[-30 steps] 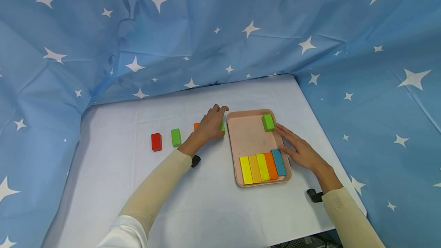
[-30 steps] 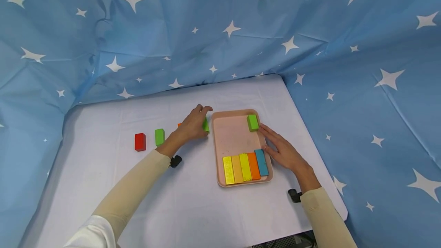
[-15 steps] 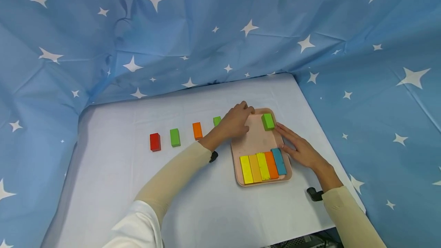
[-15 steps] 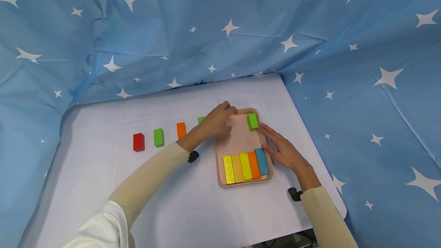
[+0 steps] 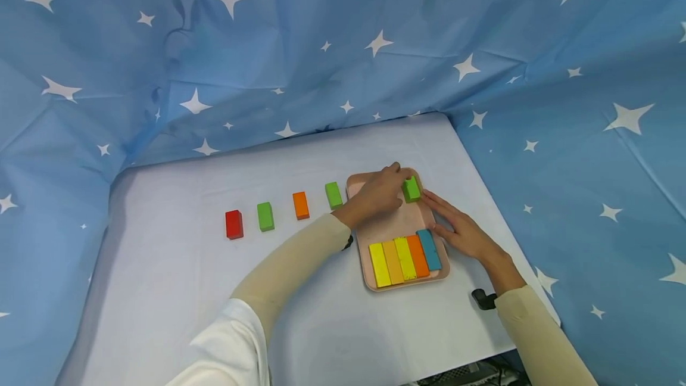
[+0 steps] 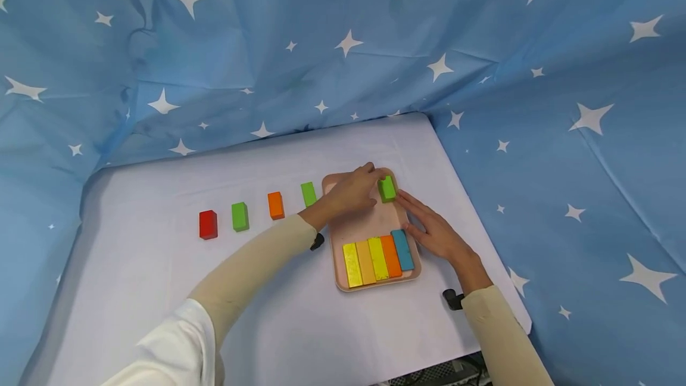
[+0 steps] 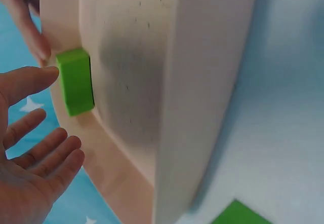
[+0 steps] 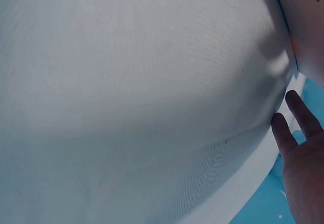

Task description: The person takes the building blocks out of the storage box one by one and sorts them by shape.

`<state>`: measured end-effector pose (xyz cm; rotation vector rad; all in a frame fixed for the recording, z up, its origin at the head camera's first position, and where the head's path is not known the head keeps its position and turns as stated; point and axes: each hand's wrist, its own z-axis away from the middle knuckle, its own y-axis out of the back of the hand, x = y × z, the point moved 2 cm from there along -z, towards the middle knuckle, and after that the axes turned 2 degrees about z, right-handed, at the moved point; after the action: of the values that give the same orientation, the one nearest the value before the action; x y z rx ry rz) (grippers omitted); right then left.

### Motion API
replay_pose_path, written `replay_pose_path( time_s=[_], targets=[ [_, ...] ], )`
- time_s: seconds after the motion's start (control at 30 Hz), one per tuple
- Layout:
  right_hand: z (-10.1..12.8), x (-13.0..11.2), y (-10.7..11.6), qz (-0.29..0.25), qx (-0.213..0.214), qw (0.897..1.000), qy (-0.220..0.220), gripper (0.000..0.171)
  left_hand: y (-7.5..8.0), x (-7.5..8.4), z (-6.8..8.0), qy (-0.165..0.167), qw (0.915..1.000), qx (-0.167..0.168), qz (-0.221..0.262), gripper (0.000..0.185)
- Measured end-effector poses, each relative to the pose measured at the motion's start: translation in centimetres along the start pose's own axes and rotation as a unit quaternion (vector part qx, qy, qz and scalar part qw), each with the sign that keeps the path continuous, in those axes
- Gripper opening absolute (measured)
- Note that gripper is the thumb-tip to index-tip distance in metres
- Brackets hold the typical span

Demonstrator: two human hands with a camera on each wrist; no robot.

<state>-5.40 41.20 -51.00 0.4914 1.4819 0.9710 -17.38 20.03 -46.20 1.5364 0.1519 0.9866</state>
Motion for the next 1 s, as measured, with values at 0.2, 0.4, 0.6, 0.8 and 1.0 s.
replay_pose_path(
  time_s=[0.2, 0.4, 0.6, 0.8, 1.0],
  targets=[
    [0.1, -0.1, 0.0, -0.004, -0.001, 1.0, -0.002, 0.067, -1.5, 0.8, -0.5, 0.005, 0.9998, -0.002, 0.017, 0.044],
    [0.1, -0.2, 0.0, -0.003, -0.004, 1.0, -0.003, 0.067, -2.3, 1.5, -1.2, 0.013, 0.9998, 0.006, -0.013, 0.043],
    [0.0, -0.2, 0.0, 0.0, -0.004, 1.0, -0.005, 0.069, -2.7, 1.9, -1.9, 0.019, 0.999, 0.013, -0.037, 0.038],
    [0.0, -0.1, 0.0, 0.002, -0.002, 1.0, 0.0, 0.068, -2.9, 2.0, -2.1, 0.02, 0.9994, 0.018, -0.02, 0.035],
    [0.1, 0.0, 0.0, -0.002, -0.002, 1.0, 0.001, 0.069, -3.1, 2.3, -2.0, 0.027, 0.9995, 0.003, -0.017, 0.038]
  ],
)
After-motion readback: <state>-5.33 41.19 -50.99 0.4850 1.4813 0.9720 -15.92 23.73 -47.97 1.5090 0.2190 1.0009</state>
